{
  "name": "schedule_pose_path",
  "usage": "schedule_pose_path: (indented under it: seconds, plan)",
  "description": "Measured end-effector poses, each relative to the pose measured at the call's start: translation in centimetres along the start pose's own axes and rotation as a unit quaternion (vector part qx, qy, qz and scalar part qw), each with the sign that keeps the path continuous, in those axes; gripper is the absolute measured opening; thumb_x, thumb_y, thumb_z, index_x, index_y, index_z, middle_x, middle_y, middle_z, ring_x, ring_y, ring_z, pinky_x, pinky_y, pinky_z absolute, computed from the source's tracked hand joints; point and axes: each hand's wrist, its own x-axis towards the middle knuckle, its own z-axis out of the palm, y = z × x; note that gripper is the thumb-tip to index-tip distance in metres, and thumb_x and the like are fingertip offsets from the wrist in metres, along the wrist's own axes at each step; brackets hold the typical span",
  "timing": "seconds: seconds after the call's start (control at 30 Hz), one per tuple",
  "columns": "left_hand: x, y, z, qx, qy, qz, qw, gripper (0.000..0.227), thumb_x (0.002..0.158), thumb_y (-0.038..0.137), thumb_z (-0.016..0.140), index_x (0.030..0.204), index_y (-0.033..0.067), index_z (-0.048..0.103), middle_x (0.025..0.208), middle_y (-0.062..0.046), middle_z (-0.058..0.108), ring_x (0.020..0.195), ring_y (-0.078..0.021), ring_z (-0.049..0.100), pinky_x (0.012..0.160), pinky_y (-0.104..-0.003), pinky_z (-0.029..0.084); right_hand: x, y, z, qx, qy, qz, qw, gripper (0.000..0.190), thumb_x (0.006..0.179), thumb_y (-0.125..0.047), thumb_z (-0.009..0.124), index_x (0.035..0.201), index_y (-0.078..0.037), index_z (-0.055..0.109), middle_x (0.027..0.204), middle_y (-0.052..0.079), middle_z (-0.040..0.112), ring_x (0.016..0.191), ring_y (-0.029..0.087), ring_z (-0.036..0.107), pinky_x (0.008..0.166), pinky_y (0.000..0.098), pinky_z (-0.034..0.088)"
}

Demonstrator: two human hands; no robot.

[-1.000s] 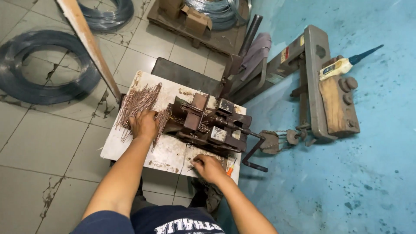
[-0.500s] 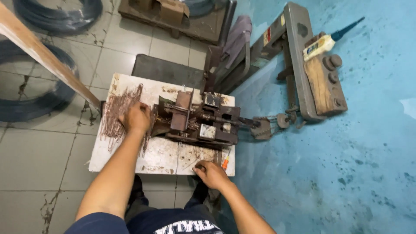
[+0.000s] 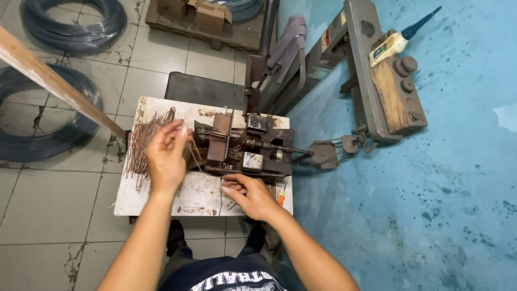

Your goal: Operating a manual wire-processing machine by feeding wires and turning a crank

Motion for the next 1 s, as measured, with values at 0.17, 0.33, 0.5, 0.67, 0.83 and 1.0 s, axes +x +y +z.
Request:
schedule_pose_path:
  seconds: [0.17,0.33,0.5,0.67,0.83,1.0]
  plan:
    - [-1.6,-2.6,2.4,-0.113,0.030,-0.083,0.990,0.020,0.103,0.010,0.062,0.121,0.0007,0.063,0.103,-0.017,0.072,0.091,-0.0192,0.069,0.090,-0.034,0.057,0.7,1.8,0.2,0.120,0.013,0.022,0.992,0.022,0.094,-0.015,0.068,0.110,-0.002,0.073,0.087,0.015,0.076,0.070,0.013,0.069,0.069,0.0287,0.060]
    - [-2.1,-3.7,3.6,-0.207,0.062,-0.137,0.967,0.020,0.102,0.012,0.063,0.120,0.0033,0.062,0.103,-0.014,0.071,0.093,-0.0165,0.070,0.093,-0.030,0.058,-0.2,4.5,-1.5,0.116,0.033,0.042,0.992,0.019,0.091,-0.015,0.072,0.105,-0.003,0.074,0.081,0.012,0.075,0.068,0.011,0.065,0.065,0.0266,0.059]
    - [-2.0,-4.3,4.6,-0.264,0.041,-0.179,0.947,0.019,0.101,0.011,0.063,0.119,0.0046,0.060,0.105,-0.017,0.072,0.096,-0.0242,0.073,0.095,-0.035,0.059,0.1,5.5,-2.9,0.133,0.067,0.059,0.987,0.019,0.092,-0.013,0.071,0.107,-0.002,0.072,0.079,0.011,0.071,0.063,0.013,0.065,0.062,0.0294,0.059]
    - [-1.8,-3.7,4.3,-0.227,0.009,-0.182,0.957,0.017,0.101,0.012,0.064,0.116,0.0045,0.062,0.104,-0.015,0.073,0.096,-0.0231,0.073,0.093,-0.034,0.059,0.1,5.0,-5.5,0.126,0.113,0.068,0.983,0.016,0.093,-0.013,0.070,0.105,-0.002,0.073,0.078,0.012,0.072,0.060,0.015,0.066,0.060,0.0296,0.057]
    - [-1.2,-2.8,2.9,-0.068,-0.043,-0.131,0.988,0.015,0.101,0.014,0.066,0.111,0.0037,0.070,0.104,-0.016,0.075,0.091,-0.0195,0.073,0.085,-0.030,0.059,1.6,4.1,-9.3,0.059,0.161,0.054,0.984,0.015,0.090,-0.014,0.072,0.102,-0.005,0.076,0.080,0.013,0.073,0.060,0.017,0.068,0.061,0.0324,0.056]
    - [-1.2,-6.4,2.5,0.195,-0.123,0.053,0.972,0.024,0.107,0.027,0.056,0.112,0.0199,0.078,0.104,-0.005,0.077,0.099,-0.0271,0.073,0.087,-0.038,0.054,3.9,5.6,-10.9,-0.152,0.157,0.004,0.976,0.012,0.088,-0.018,0.072,0.097,-0.013,0.078,0.082,0.008,0.073,0.073,0.023,0.069,0.069,0.0354,0.055]
